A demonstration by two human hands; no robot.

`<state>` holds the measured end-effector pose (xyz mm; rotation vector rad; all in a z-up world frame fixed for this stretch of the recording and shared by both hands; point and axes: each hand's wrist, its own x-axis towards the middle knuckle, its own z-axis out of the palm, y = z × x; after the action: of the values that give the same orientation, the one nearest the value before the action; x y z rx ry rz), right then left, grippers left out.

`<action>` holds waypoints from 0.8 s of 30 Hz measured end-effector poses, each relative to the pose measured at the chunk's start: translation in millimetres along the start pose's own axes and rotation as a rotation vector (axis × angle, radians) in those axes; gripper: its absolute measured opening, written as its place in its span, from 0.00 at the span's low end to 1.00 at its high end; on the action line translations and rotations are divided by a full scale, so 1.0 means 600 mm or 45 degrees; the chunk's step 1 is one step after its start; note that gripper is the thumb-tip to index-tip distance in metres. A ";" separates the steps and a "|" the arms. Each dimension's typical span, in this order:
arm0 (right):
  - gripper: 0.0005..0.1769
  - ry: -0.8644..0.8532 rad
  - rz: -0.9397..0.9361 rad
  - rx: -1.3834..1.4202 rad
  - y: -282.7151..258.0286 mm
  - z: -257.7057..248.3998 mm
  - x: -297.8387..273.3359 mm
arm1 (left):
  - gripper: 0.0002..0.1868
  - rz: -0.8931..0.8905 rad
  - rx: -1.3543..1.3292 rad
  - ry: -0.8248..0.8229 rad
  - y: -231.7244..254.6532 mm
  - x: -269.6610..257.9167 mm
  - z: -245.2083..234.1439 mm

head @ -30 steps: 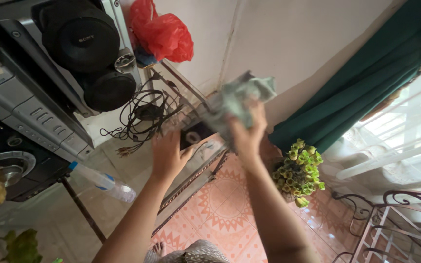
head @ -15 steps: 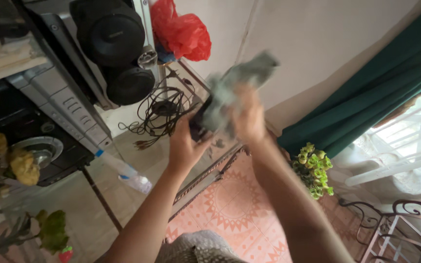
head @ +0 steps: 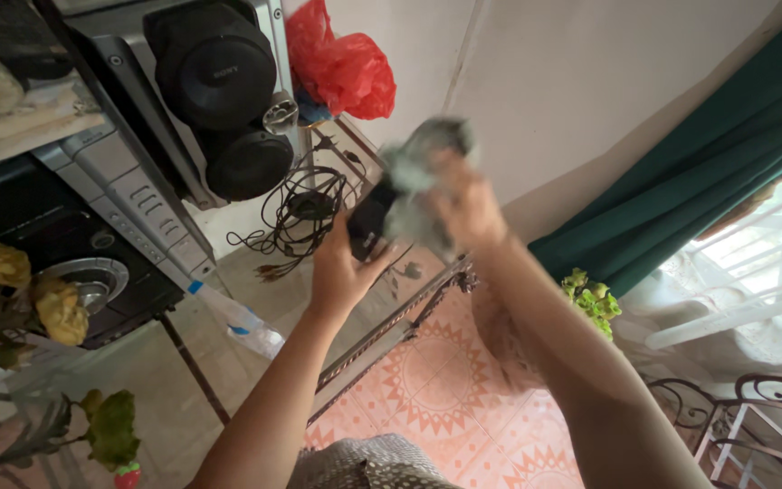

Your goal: The person moves a book and a small unit on a glass-topped table, then uses a cloth and a spray cleaner to thoroughly wipe the top, front, and cables of a black electronic receiver.

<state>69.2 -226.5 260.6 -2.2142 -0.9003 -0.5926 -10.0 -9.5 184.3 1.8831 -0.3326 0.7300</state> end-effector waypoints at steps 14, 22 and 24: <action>0.26 0.213 0.279 0.223 0.021 0.014 0.015 | 0.25 -0.110 0.047 -0.074 0.013 0.013 -0.012; 0.33 0.601 1.096 1.964 0.098 -0.010 0.016 | 0.26 0.032 -0.237 0.066 0.005 0.015 -0.012; 0.36 0.853 1.255 2.104 0.101 -0.041 -0.001 | 0.29 -0.087 -0.586 0.068 -0.002 0.019 -0.017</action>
<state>109.2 -277.1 251.9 -0.5961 0.2138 0.0383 -3.8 1.4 193.3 1.4310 -0.3654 0.5966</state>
